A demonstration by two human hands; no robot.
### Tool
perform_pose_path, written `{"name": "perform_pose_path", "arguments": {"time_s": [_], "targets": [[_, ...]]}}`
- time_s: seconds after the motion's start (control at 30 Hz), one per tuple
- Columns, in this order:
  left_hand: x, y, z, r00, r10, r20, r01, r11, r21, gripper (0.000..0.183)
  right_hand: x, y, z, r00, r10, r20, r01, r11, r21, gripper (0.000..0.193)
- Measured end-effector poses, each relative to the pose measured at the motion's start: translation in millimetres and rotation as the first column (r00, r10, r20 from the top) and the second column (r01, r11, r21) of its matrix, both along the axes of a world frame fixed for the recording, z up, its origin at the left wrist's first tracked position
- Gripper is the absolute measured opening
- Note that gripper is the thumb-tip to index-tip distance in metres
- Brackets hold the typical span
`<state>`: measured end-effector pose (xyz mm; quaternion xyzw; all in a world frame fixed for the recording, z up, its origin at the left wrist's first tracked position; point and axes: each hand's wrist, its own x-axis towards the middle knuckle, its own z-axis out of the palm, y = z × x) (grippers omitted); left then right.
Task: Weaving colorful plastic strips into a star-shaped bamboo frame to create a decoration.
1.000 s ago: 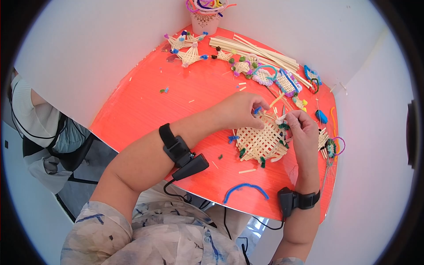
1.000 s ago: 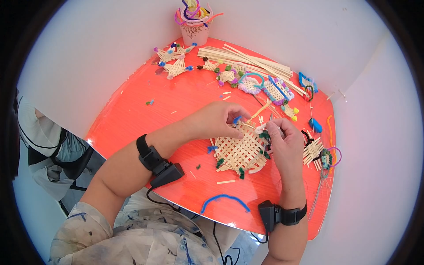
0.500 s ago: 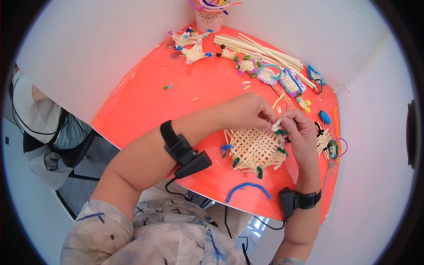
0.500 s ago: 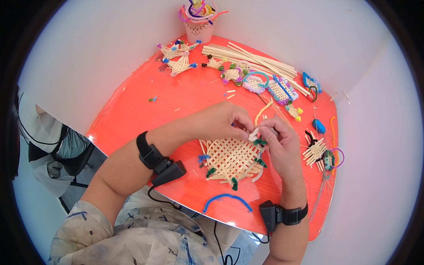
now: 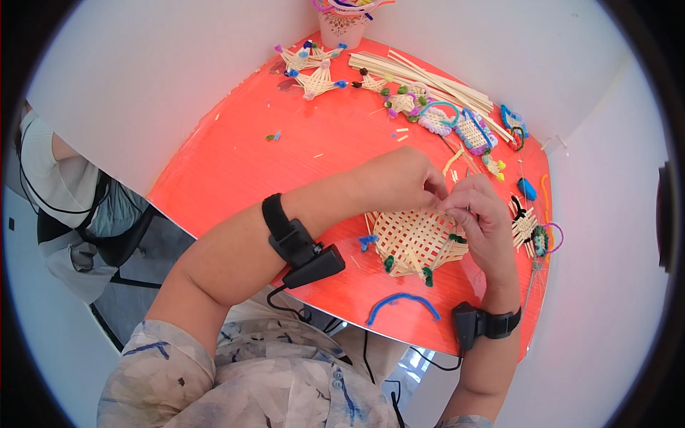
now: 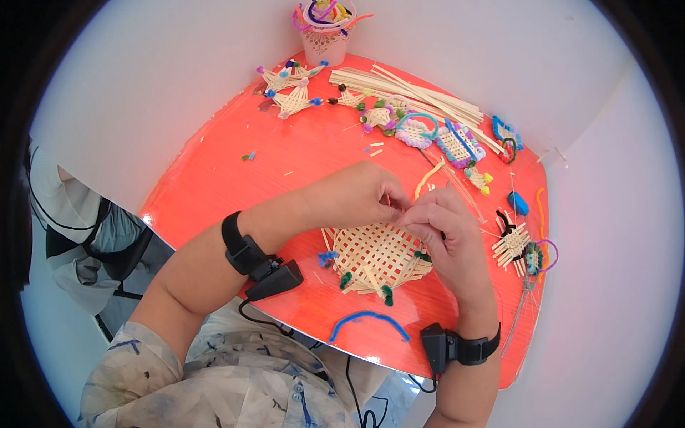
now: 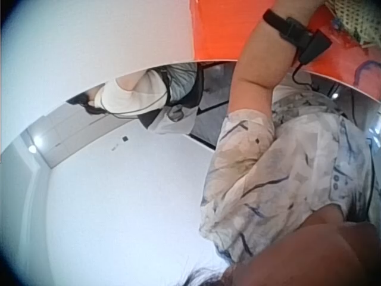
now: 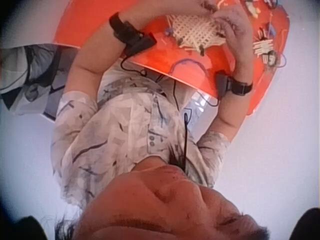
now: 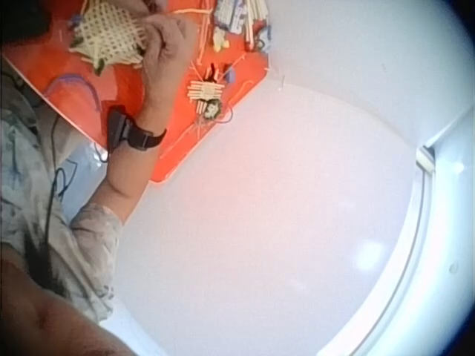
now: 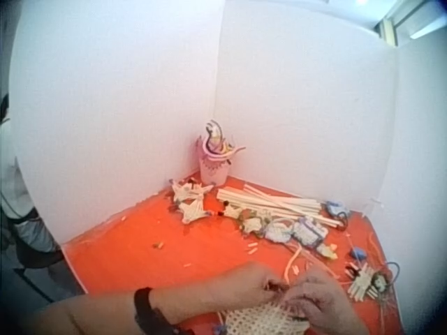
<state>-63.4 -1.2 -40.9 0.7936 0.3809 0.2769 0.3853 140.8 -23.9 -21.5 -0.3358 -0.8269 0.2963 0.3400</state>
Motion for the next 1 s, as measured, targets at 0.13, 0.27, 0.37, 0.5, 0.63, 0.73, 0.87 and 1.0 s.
{"name": "perform_pose_path", "arguments": {"time_s": [0.13,0.27,0.37,0.5,0.63,0.73,0.87,1.0], "targets": [[-2.9,-1.5,-1.0,0.999,0.007,0.041,-0.008,1.0,0.028,0.015,0.1,-0.6,4.8,0.996,-0.042,0.079,0.031,0.99,0.137,0.013],[-0.8,-0.2,-3.9,0.999,0.012,0.035,-0.013,1.0,0.026,0.016,7.0,1.9,8.3,0.985,-0.09,0.145,0.045,0.957,0.288,0.012],[-2.3,-0.8,-2.8,0.999,0.041,-0.016,-0.04,0.998,0.041,0.016,3.3,0.3,12.4,0.976,-0.103,0.191,0.02,0.919,0.394,0.011],[-1.8,-0.2,-2.0,0.994,0.073,-0.085,-0.065,0.994,0.089,0.018,-0.8,-2.8,16.1,0.964,-0.085,0.25,-0.053,0.865,0.498,0.012],[-3.0,1.2,-3.3,0.989,0.107,-0.101,-0.102,0.993,0.059,0.019,-0.4,-3.3,18.6,0.944,-0.133,0.303,-0.063,0.826,0.56,0.014],[-4.1,2.6,-5.5,0.983,0.145,-0.111,-0.135,0.986,0.098,0.02,1.9,-2.1,18.8,0.934,-0.188,0.305,-0.044,0.784,0.619,0.014],[-4.5,2.4,-5.8,0.979,0.172,-0.113,-0.16,0.982,0.104,0.021,0.5,-2.1,18.3,0.923,-0.234,0.306,-0.027,0.753,0.657,0.014],[-4.5,1.2,-2.2,0.979,0.167,-0.119,-0.156,0.983,0.098,0.021,0.8,-1.7,16.8,0.916,-0.275,0.292,-0.006,0.719,0.695,0.014]]}}
